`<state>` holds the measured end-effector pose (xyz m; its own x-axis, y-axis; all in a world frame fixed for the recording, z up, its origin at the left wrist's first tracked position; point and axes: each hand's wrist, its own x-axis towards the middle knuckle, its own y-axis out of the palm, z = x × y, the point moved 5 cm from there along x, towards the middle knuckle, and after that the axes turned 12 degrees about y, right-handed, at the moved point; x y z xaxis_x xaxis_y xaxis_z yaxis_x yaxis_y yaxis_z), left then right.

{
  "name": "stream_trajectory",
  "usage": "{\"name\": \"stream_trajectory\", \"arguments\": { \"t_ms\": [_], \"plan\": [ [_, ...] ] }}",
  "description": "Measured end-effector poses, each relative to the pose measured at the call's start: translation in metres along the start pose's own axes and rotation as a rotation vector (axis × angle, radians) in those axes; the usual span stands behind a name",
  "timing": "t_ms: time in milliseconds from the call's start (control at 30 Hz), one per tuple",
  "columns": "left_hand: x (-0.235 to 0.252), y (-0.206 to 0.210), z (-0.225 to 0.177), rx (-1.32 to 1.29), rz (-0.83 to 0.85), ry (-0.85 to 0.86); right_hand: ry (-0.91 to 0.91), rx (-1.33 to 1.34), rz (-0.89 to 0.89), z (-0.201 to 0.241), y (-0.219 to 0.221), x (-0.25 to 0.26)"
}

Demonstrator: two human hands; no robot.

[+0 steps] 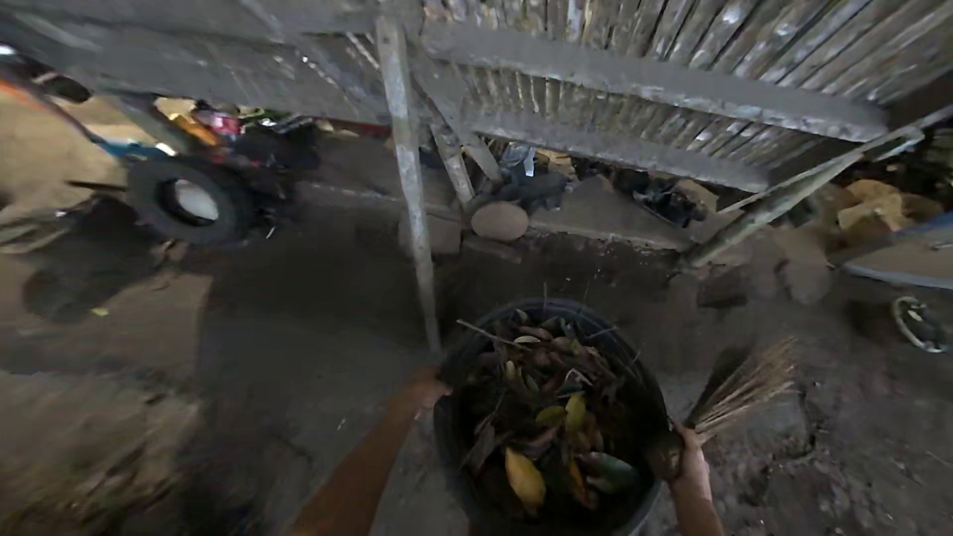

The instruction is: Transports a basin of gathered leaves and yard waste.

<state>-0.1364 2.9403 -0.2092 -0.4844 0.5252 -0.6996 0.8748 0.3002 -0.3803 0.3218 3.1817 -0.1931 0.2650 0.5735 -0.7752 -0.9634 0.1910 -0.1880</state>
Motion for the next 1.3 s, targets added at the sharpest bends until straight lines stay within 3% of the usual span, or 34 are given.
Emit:
{"name": "stream_trajectory", "arguments": {
  "t_ms": [200, 433, 700, 800, 900, 1000, 1100, 1200, 1300],
  "plan": [
    [0.140, -0.003, -0.052, -0.084, -0.065, 0.016, -0.040, 0.070, -0.022, 0.019, 0.098, 0.080],
    [0.279, -0.002, -0.084, -0.109, -0.152, 0.071, -0.056, 0.083, -0.003, 0.021, 0.198, 0.174],
    [0.378, 0.015, -0.047, -0.183, -0.260, 0.075, -0.058, 0.138, 0.091, -0.002, 0.261, 0.264],
    [0.379, 0.017, -0.027, -0.342, -0.327, 0.134, -0.019, 0.106, 0.106, -0.001, 0.259, 0.259],
    [0.331, 0.039, -0.014, -0.554, -0.381, 0.123, -0.009, 0.109, 0.147, -0.001, 0.252, 0.243],
    [0.254, 0.104, -0.006, -0.763, -0.324, -0.098, -0.019, 0.143, 0.215, -0.007, 0.232, 0.226],
    [0.211, 0.170, -0.003, -0.890, -0.272, -0.283, 0.037, 0.094, 0.193, -0.008, 0.199, 0.199],
    [0.212, 0.204, -0.002, -0.976, -0.366, -0.372, 0.137, -0.029, 0.095, -0.018, 0.157, 0.181],
    [0.224, 0.209, -0.001, -0.986, -0.435, -0.380, 0.200, -0.130, 0.012, -0.030, 0.119, 0.158]
  ]
}}
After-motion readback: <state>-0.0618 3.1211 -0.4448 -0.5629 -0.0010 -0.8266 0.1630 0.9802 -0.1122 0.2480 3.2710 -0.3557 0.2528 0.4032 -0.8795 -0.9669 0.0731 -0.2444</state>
